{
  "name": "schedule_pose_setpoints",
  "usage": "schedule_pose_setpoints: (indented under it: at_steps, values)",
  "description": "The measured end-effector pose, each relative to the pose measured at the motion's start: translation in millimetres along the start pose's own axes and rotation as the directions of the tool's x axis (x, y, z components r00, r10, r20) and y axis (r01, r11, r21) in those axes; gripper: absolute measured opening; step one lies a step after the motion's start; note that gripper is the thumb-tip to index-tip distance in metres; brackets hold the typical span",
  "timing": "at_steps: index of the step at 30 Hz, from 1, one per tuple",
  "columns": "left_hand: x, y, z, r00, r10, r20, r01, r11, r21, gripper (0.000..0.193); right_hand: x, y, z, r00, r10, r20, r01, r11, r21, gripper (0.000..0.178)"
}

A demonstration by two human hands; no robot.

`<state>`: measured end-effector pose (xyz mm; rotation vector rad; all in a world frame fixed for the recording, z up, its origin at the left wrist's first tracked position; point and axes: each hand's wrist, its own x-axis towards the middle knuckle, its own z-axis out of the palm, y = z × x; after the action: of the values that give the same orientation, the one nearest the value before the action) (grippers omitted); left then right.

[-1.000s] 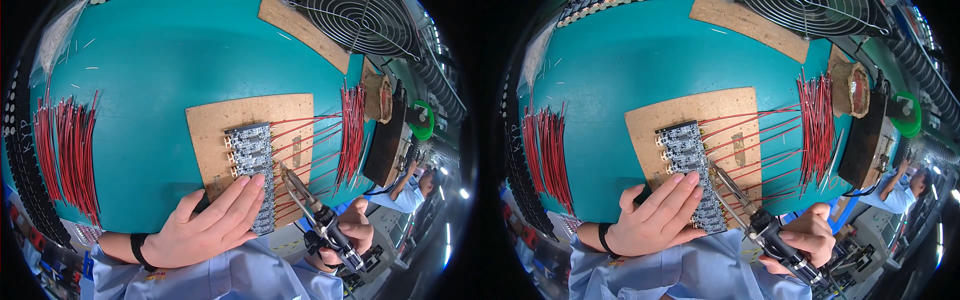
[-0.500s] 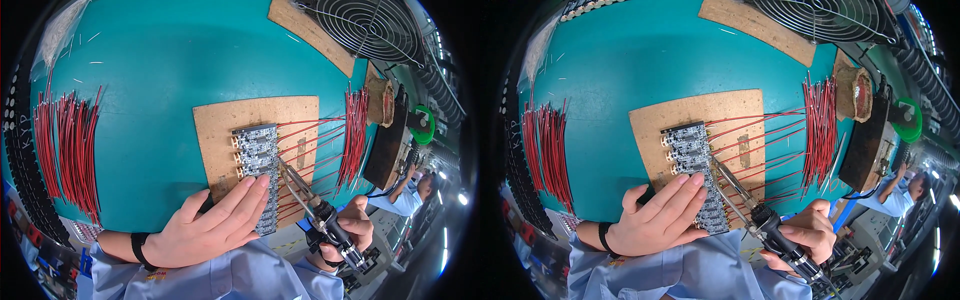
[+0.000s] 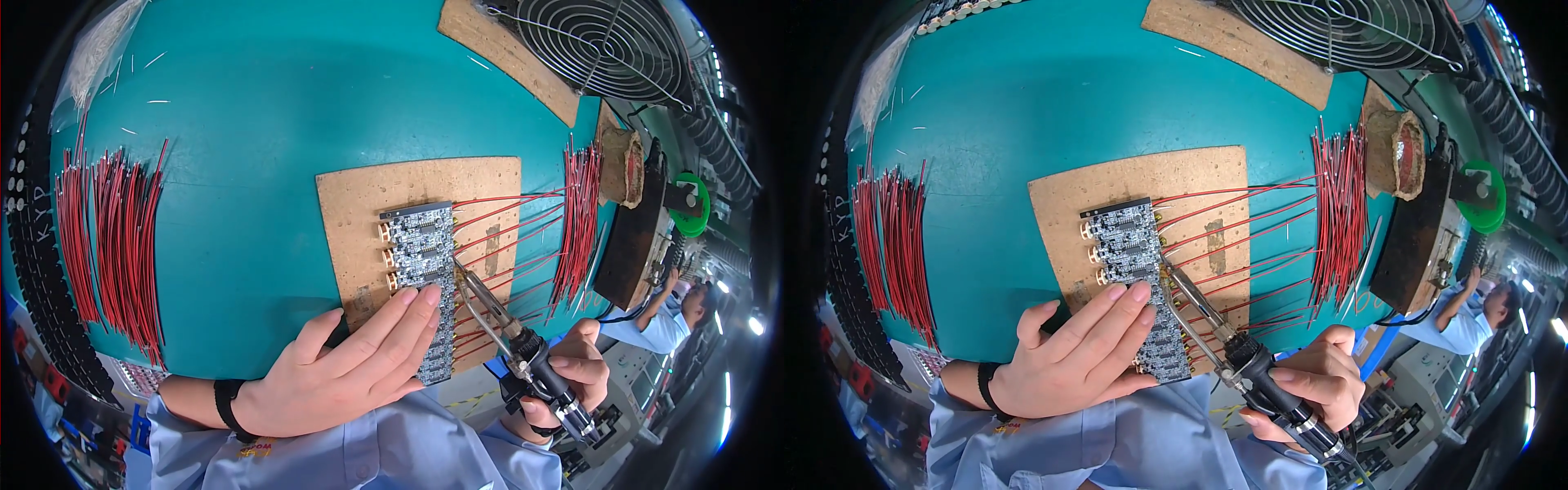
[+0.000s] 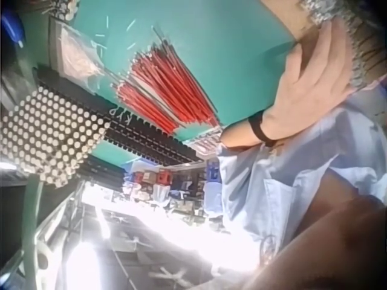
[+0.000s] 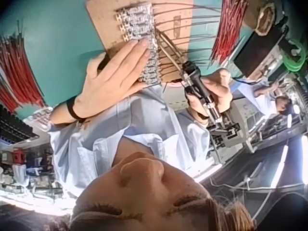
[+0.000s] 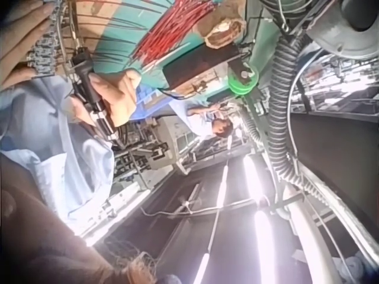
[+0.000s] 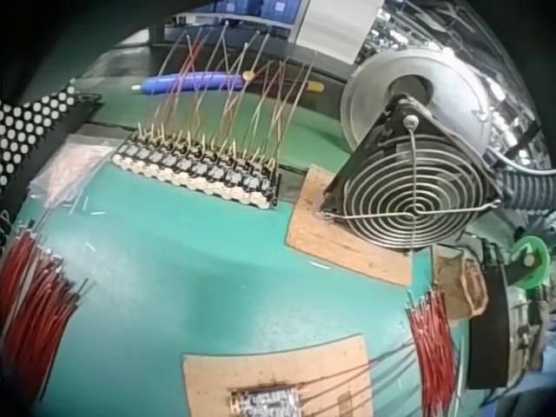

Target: The person places a circuit board onto a wooden board, aligns red wires against it, and solders them to the board using a soldering iron. After soldering, the person picks up the circuit board and places it into a plastic tray.

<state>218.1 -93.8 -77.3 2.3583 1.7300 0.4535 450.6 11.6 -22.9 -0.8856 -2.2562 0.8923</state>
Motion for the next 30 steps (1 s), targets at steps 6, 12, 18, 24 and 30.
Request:
schedule_pose_setpoints:
  at_steps: [6,12,18,24,30]
  values:
    - [-1,1,0,1.000,0.002,-0.004,-0.002,1.000,-0.001,0.055,-17,6,4,0.930,0.090,-0.356,-0.089,0.996,0.021,0.054]
    - [0,1,-1,1.000,0.000,0.008,0.000,1.000,0.001,0.053,29,35,-5,0.715,0.326,-0.619,-0.534,0.826,-0.181,0.048]
    - [0,1,-2,1.000,-0.022,0.022,0.021,1.000,0.023,0.048,0,20,-14,0.721,0.200,-0.664,-0.324,0.944,-0.067,0.036]
    - [1,0,-1,1.000,0.014,0.008,-0.014,1.000,-0.002,0.058,-23,1,-3,0.973,0.019,-0.229,-0.001,0.997,0.078,0.041]
    - [0,1,0,1.000,0.014,0.010,-0.014,1.000,0.002,0.058,-21,-5,5,0.998,-0.010,-0.059,0.010,1.000,-0.005,0.046]
